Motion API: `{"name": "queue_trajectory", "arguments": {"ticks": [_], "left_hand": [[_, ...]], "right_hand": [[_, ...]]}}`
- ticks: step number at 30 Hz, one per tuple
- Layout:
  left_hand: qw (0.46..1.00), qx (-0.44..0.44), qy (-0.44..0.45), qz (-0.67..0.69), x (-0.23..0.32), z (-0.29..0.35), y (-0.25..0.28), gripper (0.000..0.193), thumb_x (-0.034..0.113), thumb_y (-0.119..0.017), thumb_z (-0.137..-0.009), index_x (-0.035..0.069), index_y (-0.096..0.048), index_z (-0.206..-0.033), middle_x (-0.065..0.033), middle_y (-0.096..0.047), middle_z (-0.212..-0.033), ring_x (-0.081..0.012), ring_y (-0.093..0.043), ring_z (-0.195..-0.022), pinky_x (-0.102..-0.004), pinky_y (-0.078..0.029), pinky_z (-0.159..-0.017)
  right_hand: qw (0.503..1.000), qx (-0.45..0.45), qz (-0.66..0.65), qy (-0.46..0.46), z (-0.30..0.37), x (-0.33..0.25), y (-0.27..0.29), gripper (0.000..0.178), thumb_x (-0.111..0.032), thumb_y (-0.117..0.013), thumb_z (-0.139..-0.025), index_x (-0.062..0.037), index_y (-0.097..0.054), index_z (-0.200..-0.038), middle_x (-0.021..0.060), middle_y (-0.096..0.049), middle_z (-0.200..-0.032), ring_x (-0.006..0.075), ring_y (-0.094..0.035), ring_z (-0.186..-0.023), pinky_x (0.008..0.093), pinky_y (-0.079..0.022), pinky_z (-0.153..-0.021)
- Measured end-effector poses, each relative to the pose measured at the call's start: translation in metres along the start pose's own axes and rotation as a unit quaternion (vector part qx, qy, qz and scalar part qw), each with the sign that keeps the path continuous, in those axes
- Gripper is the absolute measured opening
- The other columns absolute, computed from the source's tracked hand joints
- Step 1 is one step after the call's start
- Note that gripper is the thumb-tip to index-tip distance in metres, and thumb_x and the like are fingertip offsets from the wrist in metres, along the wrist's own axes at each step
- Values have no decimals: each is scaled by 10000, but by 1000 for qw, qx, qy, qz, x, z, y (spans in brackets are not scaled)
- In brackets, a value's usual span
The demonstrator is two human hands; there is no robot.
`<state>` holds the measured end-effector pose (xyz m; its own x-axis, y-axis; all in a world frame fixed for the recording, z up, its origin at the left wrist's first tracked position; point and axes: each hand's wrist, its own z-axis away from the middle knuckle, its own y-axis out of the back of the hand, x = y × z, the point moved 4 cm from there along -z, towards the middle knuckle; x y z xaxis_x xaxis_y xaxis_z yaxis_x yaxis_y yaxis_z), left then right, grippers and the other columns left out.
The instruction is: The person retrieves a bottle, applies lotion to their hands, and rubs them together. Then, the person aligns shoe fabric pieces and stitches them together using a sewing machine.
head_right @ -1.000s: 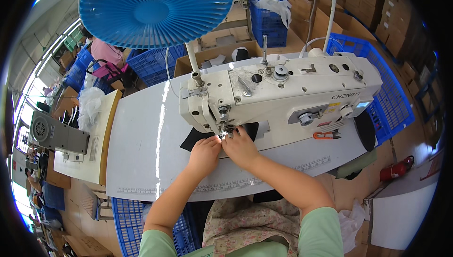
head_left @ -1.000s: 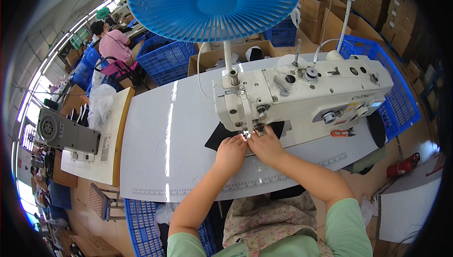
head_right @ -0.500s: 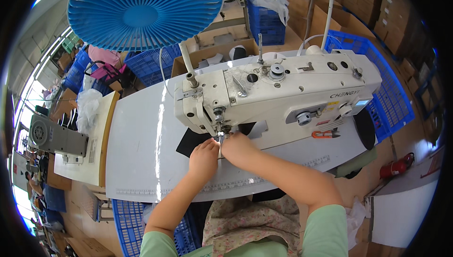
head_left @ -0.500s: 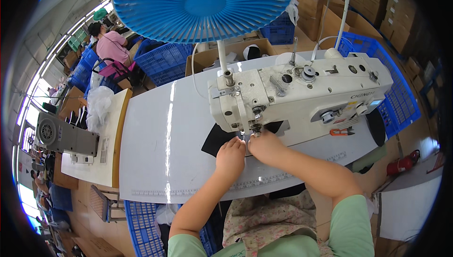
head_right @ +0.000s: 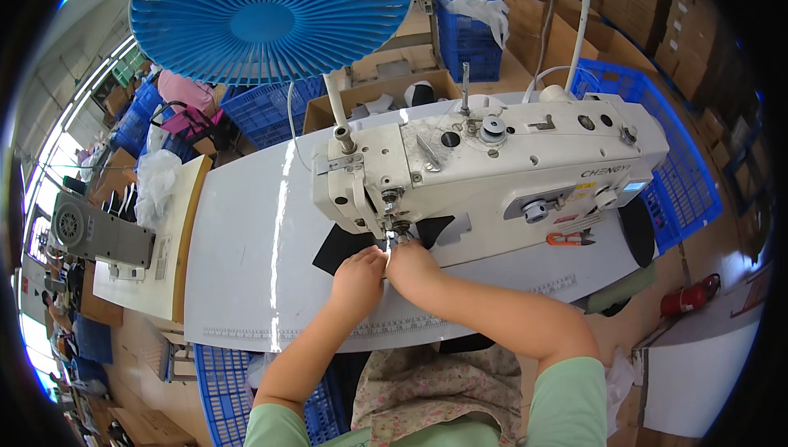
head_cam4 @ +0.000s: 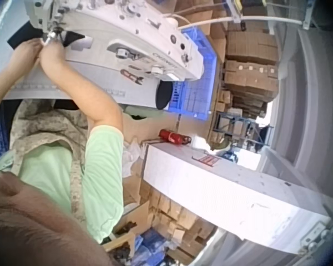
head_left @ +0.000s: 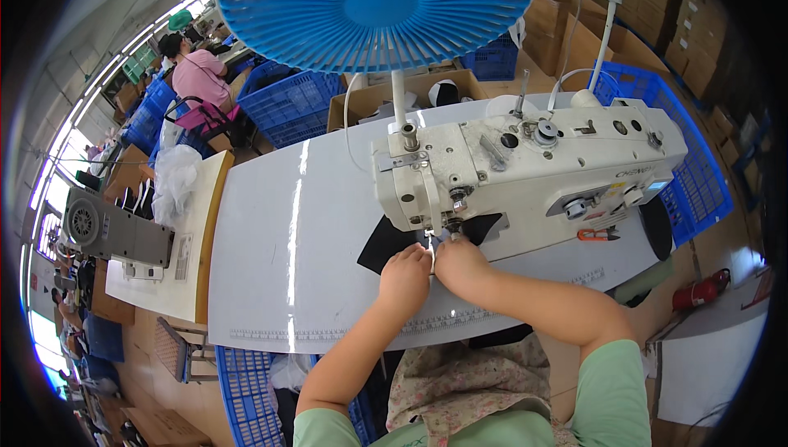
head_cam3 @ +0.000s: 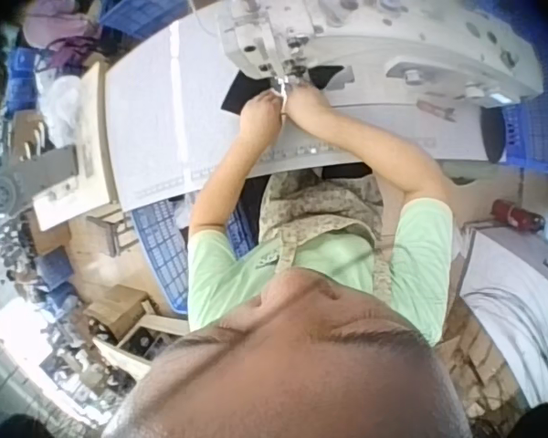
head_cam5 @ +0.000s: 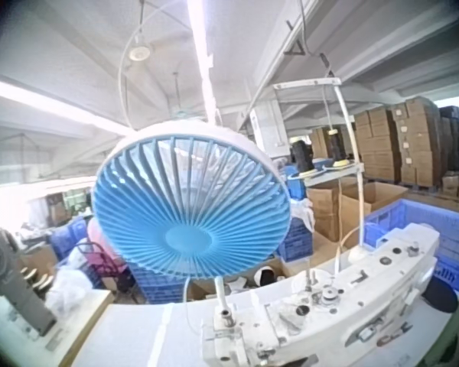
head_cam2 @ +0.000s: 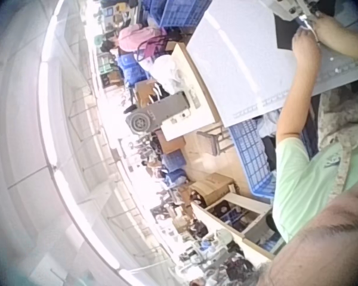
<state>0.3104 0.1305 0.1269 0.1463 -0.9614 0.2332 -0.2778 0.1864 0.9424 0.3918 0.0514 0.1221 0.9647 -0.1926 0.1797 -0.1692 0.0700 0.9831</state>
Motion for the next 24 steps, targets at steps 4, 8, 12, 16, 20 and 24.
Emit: {"name": "queue_trajectory", "arguments": {"ticks": [4,8,12,16,20,24], "left_hand": [[1000,-8,2,-2,4,1,0,331,52,-623,-772,20,-656,-1100,-132,-674,-1171,-278,-594,-1201,-399,-491,-963],[1000,3,10,9,5,0,0,303,54,-626,-772,18,-666,-1070,-137,-673,-1169,-269,-596,-1197,-393,-498,-946],[999,38,2,32,6,-3,1,242,23,-633,-728,52,-656,-967,-87,-690,-1031,-272,-637,-1081,-387,-535,-839],[997,58,-3,54,6,-7,3,146,10,-623,-709,57,-620,-847,-72,-665,-901,-264,-654,-954,-378,-543,-733],[998,50,-1,49,6,-9,3,167,8,-616,-706,59,-632,-864,-66,-658,-882,-260,-657,-934,-373,-545,-720],[995,75,0,58,6,-6,5,223,8,-606,-740,49,-662,-952,-89,-657,-957,-274,-657,-954,-390,-552,-762]], "right_hand": [[999,17,22,16,2,0,-3,125,-86,-653,-768,-34,-726,-855,121,-670,-893,269,-643,-899,323,-525,-705],[999,27,27,1,2,2,0,122,-114,-638,-791,-76,-734,-855,84,-668,-884,247,-637,-887,351,-492,-711],[999,37,34,8,3,2,2,129,-127,-596,-806,-60,-701,-838,81,-639,-873,240,-627,-861,380,-465,-731],[996,28,82,10,3,1,0,147,-128,-565,-821,-45,-680,-858,89,-622,-879,231,-622,-845,385,-452,-751],[997,18,80,-2,-1,3,0,157,-133,-562,-828,-54,-680,-894,83,-622,-890,213,-623,-836,376,-440,-758],[993,46,105,11,2,4,4,168,-135,-564,-825,-43,-679,-905,83,-626,-883,214,-627,-836,367,-438,-767]]}}
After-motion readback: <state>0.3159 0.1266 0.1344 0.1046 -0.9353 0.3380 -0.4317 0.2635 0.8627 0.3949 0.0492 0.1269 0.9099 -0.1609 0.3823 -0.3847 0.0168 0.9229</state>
